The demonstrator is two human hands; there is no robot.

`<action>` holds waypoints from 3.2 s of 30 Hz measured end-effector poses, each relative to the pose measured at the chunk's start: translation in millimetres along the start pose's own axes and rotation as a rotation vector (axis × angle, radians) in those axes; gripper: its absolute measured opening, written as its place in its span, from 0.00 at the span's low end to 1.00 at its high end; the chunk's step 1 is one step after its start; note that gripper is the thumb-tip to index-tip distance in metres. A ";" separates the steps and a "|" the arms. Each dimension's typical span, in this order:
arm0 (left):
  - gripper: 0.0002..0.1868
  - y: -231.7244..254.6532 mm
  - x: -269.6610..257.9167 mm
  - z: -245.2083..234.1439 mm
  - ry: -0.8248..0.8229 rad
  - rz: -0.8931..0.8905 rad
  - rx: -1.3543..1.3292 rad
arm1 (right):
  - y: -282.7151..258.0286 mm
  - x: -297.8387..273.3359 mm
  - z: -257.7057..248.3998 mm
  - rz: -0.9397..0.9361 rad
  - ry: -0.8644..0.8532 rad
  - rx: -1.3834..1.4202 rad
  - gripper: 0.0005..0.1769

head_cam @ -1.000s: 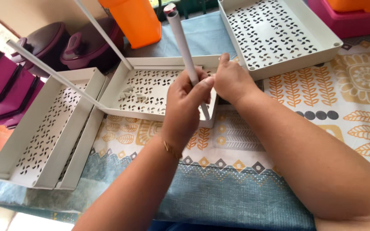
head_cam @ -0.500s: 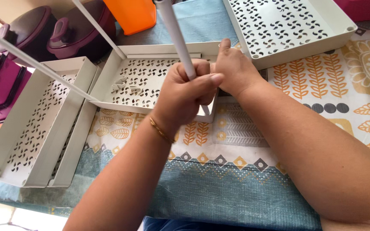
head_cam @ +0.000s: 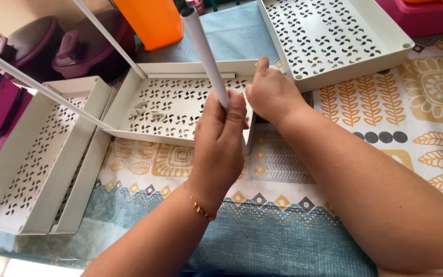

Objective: The person assembles a two-tier plastic storage rack by inserting four white support poles into the corners of a perforated tray and then placing a second tray on top. The person secures the structure with small plastic clips.

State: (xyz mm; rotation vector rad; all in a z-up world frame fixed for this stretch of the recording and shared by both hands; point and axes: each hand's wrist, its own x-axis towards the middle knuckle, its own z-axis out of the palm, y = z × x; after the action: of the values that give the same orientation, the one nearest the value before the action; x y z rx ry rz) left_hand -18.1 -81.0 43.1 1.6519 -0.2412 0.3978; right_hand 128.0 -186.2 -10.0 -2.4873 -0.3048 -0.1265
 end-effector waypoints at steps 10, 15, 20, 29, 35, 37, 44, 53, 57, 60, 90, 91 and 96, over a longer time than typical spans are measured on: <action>0.16 -34.7 35.7 -28.7 -0.424 -0.238 -0.491 | -3.1 0.0 -5.3 -0.012 -0.029 0.003 0.29; 0.19 -40.1 64.1 -48.0 -0.894 -0.368 -0.835 | -5.2 -3.3 -5.7 -0.008 -0.013 0.039 0.31; 0.17 -10.6 43.9 -30.1 -0.539 -0.317 -0.613 | -1.8 -0.2 -3.6 -0.011 -0.021 0.021 0.30; 0.16 -2.2 6.5 15.0 0.030 -0.060 -0.389 | 6.7 5.1 9.8 -0.117 0.039 0.028 0.31; 0.17 -26.0 23.9 -13.6 -0.230 -0.173 -0.339 | 0.8 4.7 0.6 -0.015 -0.015 0.011 0.30; 0.17 -33.0 32.3 -26.8 -0.395 -0.263 -0.440 | -2.0 1.5 -0.7 0.013 -0.039 0.013 0.29; 0.18 -42.4 65.5 -44.9 -0.928 -0.397 -0.910 | -0.6 -2.1 -2.1 -0.029 -0.026 0.008 0.29; 0.07 1.3 -17.9 20.2 0.033 -0.163 -0.450 | 9.5 8.2 10.8 -0.046 0.008 -0.001 0.28; 0.05 -9.7 -11.4 23.6 0.037 -0.102 -0.500 | 6.9 8.8 11.3 0.003 -0.006 0.019 0.27; 0.10 -23.2 -3.3 14.8 0.010 -0.126 -0.458 | 4.8 7.2 6.9 -0.026 0.007 0.011 0.28; 0.08 6.3 -3.9 -58.8 -0.509 -0.183 0.137 | -57.8 -47.1 -58.4 -0.100 -0.465 -0.838 0.19; 0.08 12.2 -5.0 -63.3 -0.530 -0.113 0.244 | -61.7 -50.5 -64.1 -0.108 -0.500 -0.864 0.19; 0.08 29.1 -2.5 -76.9 -0.503 -0.062 0.482 | -75.4 -63.8 -83.4 -0.158 -0.678 -0.994 0.20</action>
State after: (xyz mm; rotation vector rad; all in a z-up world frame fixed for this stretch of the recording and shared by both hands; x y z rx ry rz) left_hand -40.5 -8.7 75.1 2.2165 -0.4949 -0.0235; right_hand 45.9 -189.2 89.9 -3.4169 -0.8906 0.6779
